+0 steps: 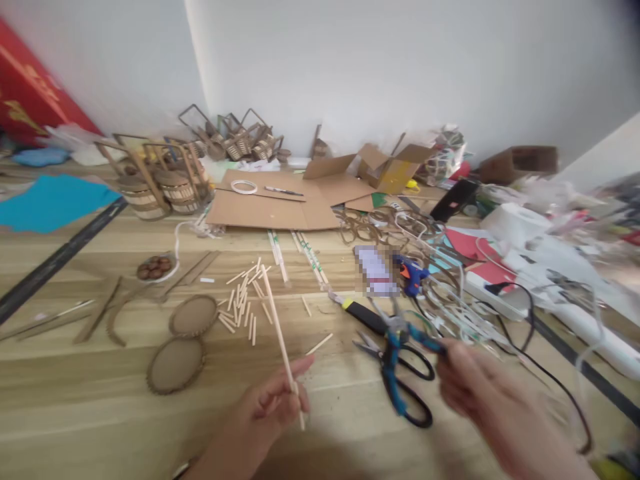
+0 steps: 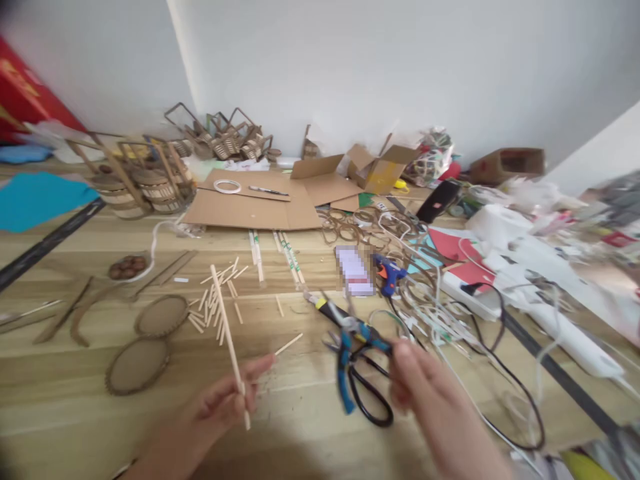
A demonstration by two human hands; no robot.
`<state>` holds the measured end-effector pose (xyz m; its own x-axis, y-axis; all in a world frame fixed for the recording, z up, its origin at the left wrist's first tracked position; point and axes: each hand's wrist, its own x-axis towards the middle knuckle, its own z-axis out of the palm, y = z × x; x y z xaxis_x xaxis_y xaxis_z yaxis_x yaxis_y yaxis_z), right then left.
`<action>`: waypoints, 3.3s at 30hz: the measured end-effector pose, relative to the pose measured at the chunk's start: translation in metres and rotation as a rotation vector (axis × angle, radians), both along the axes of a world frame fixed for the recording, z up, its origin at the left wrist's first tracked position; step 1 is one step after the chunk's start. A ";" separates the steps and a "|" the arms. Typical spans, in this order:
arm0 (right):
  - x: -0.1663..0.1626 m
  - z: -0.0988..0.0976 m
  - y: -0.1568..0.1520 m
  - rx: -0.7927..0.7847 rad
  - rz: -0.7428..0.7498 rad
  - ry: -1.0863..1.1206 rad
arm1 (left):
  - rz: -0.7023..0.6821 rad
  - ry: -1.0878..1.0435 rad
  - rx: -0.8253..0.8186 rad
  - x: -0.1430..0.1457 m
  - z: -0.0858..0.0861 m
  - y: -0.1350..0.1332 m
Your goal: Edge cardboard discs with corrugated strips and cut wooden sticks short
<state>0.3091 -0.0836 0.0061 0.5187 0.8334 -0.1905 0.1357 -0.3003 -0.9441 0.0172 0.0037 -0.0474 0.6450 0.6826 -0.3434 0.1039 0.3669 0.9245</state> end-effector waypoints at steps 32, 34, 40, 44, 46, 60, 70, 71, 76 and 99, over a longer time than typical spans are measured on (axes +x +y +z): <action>-0.101 -0.068 0.044 0.021 0.274 -0.028 | 0.441 -0.193 -0.289 0.015 -0.003 0.001; -0.111 -0.067 0.040 0.023 0.307 -0.069 | 0.465 -0.190 -0.316 0.017 -0.002 0.003; -0.129 -0.062 0.046 -0.035 0.409 -0.106 | 0.408 -0.198 -0.334 0.022 0.001 0.003; -0.127 -0.059 0.050 -0.040 0.407 -0.143 | 0.387 -0.199 -0.305 0.024 0.000 0.001; -0.128 -0.060 0.050 -0.054 0.400 -0.162 | 0.369 -0.192 -0.282 0.025 0.000 0.000; -0.071 -0.010 0.040 -0.485 0.825 0.361 | 0.091 0.038 -0.100 0.000 0.010 0.011; -0.087 0.003 0.058 -0.615 0.885 0.411 | -0.111 -0.255 -0.187 0.005 0.006 0.004; -0.088 0.004 0.060 -0.616 0.901 0.404 | -0.114 -0.255 -0.190 0.005 0.005 0.004; -0.088 0.003 0.062 -0.598 0.952 0.402 | -0.113 -0.201 -0.195 0.001 0.004 0.003; -0.080 -0.022 0.058 -0.459 1.049 0.198 | -0.117 -0.186 -0.160 0.000 0.012 0.002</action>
<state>0.2289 -0.0261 -0.0164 -0.4577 0.6679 -0.5869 0.3832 -0.4475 -0.8080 0.0175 0.0061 -0.0352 0.7786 0.5460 -0.3092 -0.0119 0.5056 0.8627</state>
